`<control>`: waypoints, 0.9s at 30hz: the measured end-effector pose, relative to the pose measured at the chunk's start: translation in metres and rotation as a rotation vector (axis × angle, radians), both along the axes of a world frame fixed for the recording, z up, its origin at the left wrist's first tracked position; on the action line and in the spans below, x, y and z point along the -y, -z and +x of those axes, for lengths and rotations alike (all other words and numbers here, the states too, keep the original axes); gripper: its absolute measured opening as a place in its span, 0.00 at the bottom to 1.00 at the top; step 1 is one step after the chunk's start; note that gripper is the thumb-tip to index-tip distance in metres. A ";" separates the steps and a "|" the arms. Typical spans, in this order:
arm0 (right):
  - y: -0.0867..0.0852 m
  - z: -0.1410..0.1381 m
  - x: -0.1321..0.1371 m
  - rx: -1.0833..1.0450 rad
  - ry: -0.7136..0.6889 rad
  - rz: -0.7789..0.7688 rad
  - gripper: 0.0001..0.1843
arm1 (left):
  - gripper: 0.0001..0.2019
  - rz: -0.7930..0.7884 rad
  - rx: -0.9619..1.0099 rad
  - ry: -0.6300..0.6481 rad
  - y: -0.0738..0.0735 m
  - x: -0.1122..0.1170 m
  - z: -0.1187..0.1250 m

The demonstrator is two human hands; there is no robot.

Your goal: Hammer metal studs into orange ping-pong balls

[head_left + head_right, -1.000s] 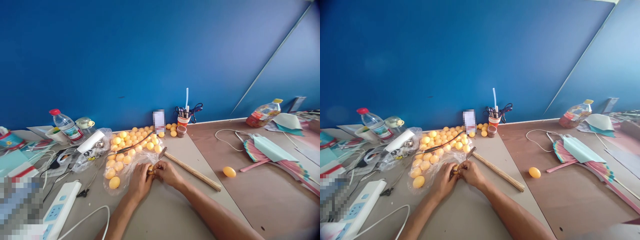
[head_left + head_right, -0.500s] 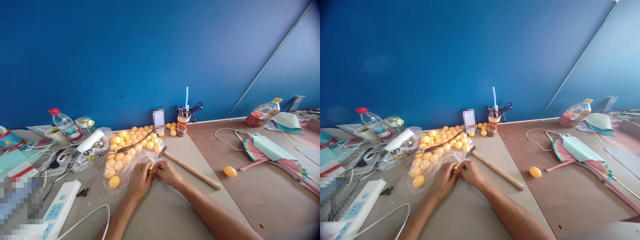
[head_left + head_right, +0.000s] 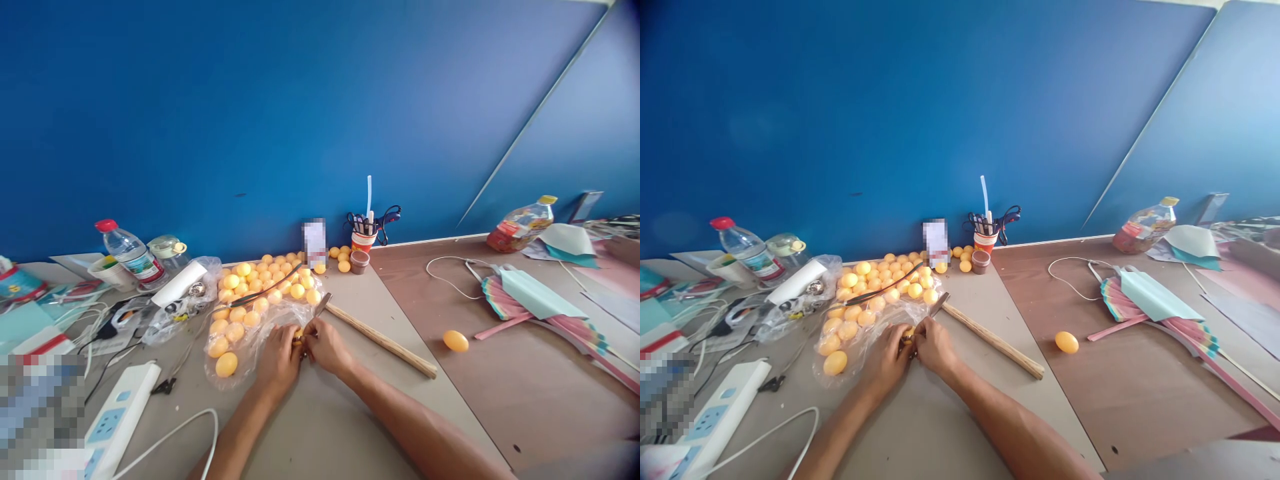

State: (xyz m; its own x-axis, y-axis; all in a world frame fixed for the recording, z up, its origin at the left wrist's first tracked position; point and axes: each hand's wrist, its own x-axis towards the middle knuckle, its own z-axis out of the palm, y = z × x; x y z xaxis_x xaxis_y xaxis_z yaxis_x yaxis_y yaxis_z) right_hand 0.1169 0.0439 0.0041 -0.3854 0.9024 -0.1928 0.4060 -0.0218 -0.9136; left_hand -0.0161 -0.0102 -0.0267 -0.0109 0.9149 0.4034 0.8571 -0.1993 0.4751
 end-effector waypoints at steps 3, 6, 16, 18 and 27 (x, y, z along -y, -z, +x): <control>0.004 -0.003 -0.002 -0.015 0.011 -0.004 0.10 | 0.11 -0.030 0.035 0.002 -0.002 0.000 0.000; 0.006 0.003 -0.008 -0.110 -0.063 -0.069 0.08 | 0.10 -0.081 0.098 -0.027 -0.003 0.000 -0.002; 0.009 0.028 -0.008 0.172 -0.416 0.298 0.10 | 0.16 0.012 0.118 0.030 0.008 -0.003 -0.013; 0.013 0.023 -0.004 0.262 -0.430 0.397 0.08 | 0.15 0.015 0.113 0.025 0.009 -0.003 -0.013; 0.004 0.029 -0.015 0.075 -0.286 0.254 0.09 | 0.17 0.023 0.109 0.049 0.009 -0.002 -0.013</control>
State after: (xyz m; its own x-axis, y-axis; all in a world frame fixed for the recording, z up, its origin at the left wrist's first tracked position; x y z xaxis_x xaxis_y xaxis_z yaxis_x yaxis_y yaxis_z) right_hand 0.1460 0.0584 -0.0004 -0.6213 0.7835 -0.0144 0.4290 0.3247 -0.8429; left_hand -0.0287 -0.0077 -0.0360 -0.0108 0.9061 0.4228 0.7897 -0.2517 0.5595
